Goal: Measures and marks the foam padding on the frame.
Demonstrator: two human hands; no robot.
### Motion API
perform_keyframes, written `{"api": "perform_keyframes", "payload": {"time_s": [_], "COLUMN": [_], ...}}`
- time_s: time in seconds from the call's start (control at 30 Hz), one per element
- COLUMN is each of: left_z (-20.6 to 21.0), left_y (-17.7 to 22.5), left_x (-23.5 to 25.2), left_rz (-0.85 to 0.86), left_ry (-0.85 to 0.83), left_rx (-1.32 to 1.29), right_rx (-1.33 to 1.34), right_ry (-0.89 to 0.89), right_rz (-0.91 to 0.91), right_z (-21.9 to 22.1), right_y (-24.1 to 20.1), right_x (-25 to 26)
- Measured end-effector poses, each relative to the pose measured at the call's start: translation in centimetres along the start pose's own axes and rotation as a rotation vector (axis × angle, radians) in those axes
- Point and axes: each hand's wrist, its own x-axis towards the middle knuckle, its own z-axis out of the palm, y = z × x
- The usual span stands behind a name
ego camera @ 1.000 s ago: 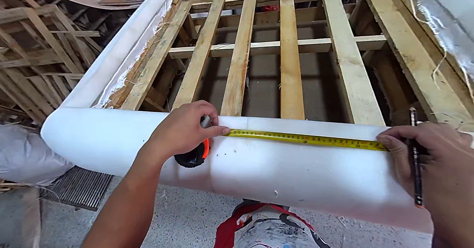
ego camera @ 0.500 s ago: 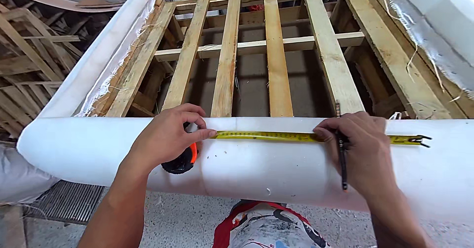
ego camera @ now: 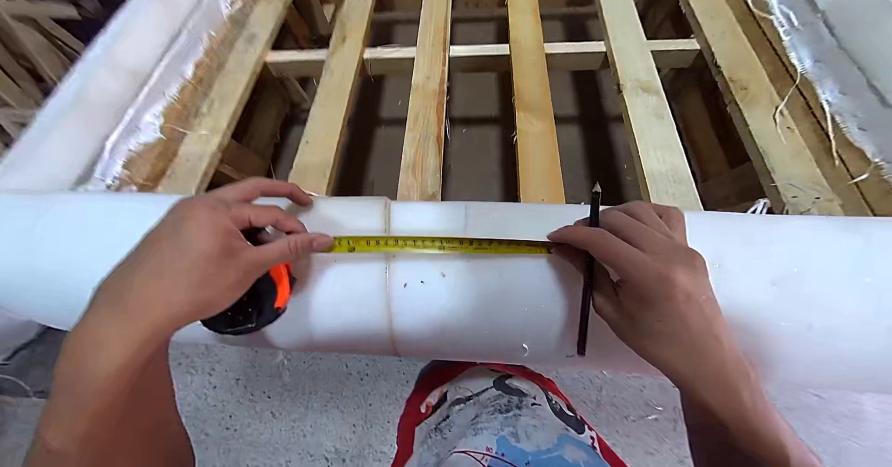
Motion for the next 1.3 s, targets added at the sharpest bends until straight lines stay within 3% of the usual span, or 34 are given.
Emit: {"api": "perform_keyframes", "payload": {"time_s": [0.23,0.53,1.0,1.3], "left_z": [-0.5,-1.5,-2.8,-1.4], "left_y": [-2.8,-2.9,-2.8,-3.8], "left_x": [0.3,1.8,2.2,3.2], "left_rz": [-0.077,-0.023,-0.088,-0.097], "left_ry": [0.013,-0.088,-0.105,-0.148], "left_rx": [0.013,-0.068,-0.112,-0.031], "right_rx": [0.132,0.168,0.164,0.151], "right_ry": [0.042,0.162,0.112,0.094], "right_rz": [0.107,0.222,0.268,0.28], "right_z": [0.8,1.5,0.9,0.6], "right_y": [1.2,0.8,1.4,1.9], "right_x": [0.7,0.7,0.6,0.6]}}
